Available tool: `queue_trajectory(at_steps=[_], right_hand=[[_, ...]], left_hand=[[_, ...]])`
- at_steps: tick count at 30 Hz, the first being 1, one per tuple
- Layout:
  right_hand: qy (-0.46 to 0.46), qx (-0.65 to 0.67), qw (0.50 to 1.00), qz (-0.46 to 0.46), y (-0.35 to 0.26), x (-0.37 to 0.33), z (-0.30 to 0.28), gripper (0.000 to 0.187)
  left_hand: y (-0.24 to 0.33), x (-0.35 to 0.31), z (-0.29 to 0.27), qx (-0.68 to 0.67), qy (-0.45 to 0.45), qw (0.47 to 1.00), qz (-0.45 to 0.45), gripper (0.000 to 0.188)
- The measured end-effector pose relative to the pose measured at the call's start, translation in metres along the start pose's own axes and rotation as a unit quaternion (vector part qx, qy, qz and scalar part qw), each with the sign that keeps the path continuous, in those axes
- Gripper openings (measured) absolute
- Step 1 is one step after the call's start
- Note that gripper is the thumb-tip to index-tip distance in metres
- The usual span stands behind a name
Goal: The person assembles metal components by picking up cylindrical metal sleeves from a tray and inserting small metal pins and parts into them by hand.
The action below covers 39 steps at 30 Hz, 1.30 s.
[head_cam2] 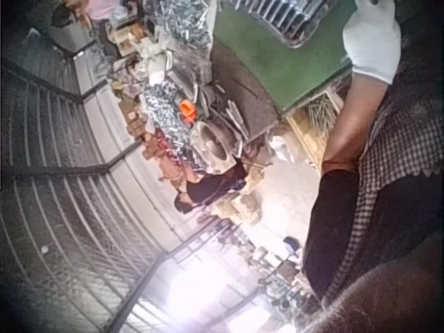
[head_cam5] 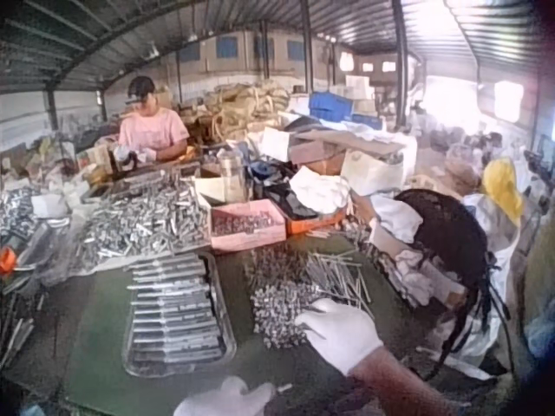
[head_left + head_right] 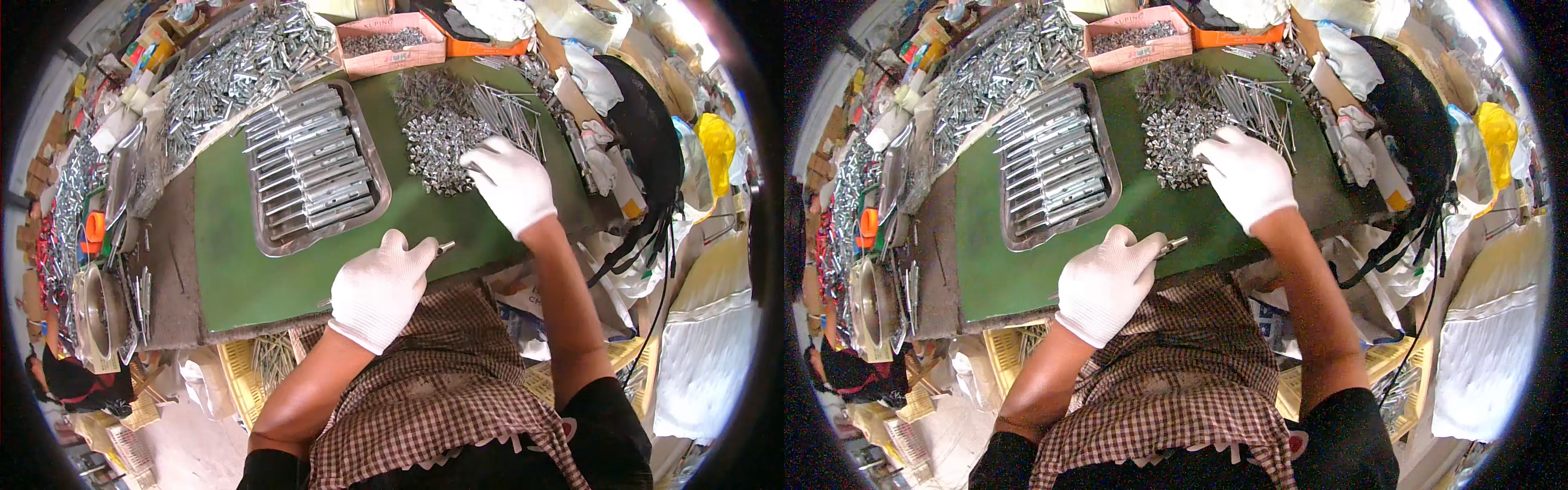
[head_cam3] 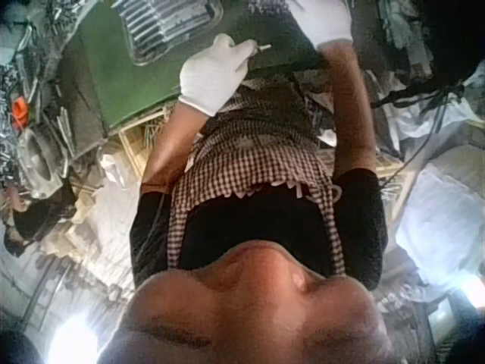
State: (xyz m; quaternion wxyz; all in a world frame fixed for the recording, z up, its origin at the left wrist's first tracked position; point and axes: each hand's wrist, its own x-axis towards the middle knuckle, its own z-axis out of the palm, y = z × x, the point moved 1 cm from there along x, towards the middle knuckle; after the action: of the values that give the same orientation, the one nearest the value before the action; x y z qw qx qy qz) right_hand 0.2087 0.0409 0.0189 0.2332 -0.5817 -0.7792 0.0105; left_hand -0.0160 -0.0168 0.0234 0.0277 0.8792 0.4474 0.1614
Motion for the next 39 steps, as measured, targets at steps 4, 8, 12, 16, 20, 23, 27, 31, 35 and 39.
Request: queue_trajectory(at_steps=[4, 8, 12, 16, 20, 23, 27, 31, 35, 39], right_hand=[[-0.129, -0.076, 0.989, -0.01, 0.005, 0.023, -0.003, 0.013], [-0.062, 0.019, 0.998, -0.005, 0.004, 0.008, -0.003, 0.013], [0.015, 0.183, 0.98, -0.078, -0.024, -0.033, 0.004, 0.013], [-0.039, 0.218, 0.975, -0.002, -0.05, -0.054, 0.008, 0.01], [-0.009, 0.155, 0.988, -0.025, -0.051, -0.06, 0.016, 0.01], [0.008, 0.158, 0.987, -0.017, -0.046, -0.055, 0.008, 0.008], [0.063, 0.142, 0.983, 0.094, -0.018, -0.039, 0.005, 0.01], [0.028, 0.077, 0.992, 0.091, -0.012, -0.022, 0.005, 0.01], [-0.029, 0.017, 0.997, 0.071, -0.01, -0.023, 0.008, 0.011], [-0.079, 0.022, 0.996, 0.04, -0.015, -0.03, -0.007, 0.014]], left_hand=[[0.0, -0.001, 0.003, -0.008, 0.005, 1.0, -0.005, 0.018], [-0.003, 0.001, 0.0, -0.021, -0.011, 1.0, -0.018, 0.019], [-0.003, 0.003, -0.002, -0.046, -0.034, 0.998, -0.025, 0.02], [-0.002, 0.002, -0.004, -0.035, -0.038, 0.998, -0.019, 0.021], [-0.003, 0.001, -0.002, -0.045, -0.012, 0.999, -0.013, 0.021], [-0.003, 0.001, -0.001, -0.04, -0.028, 0.998, -0.024, 0.02], [-0.003, 0.0, 0.002, -0.033, -0.03, 0.999, -0.027, 0.02], [-0.002, 0.0, 0.001, -0.011, -0.022, 1.0, -0.017, 0.021], [0.0, -0.001, -0.002, -0.006, -0.036, 0.999, -0.028, 0.02], [-0.002, 0.0, -0.003, -0.003, -0.048, 0.998, -0.031, 0.019]])
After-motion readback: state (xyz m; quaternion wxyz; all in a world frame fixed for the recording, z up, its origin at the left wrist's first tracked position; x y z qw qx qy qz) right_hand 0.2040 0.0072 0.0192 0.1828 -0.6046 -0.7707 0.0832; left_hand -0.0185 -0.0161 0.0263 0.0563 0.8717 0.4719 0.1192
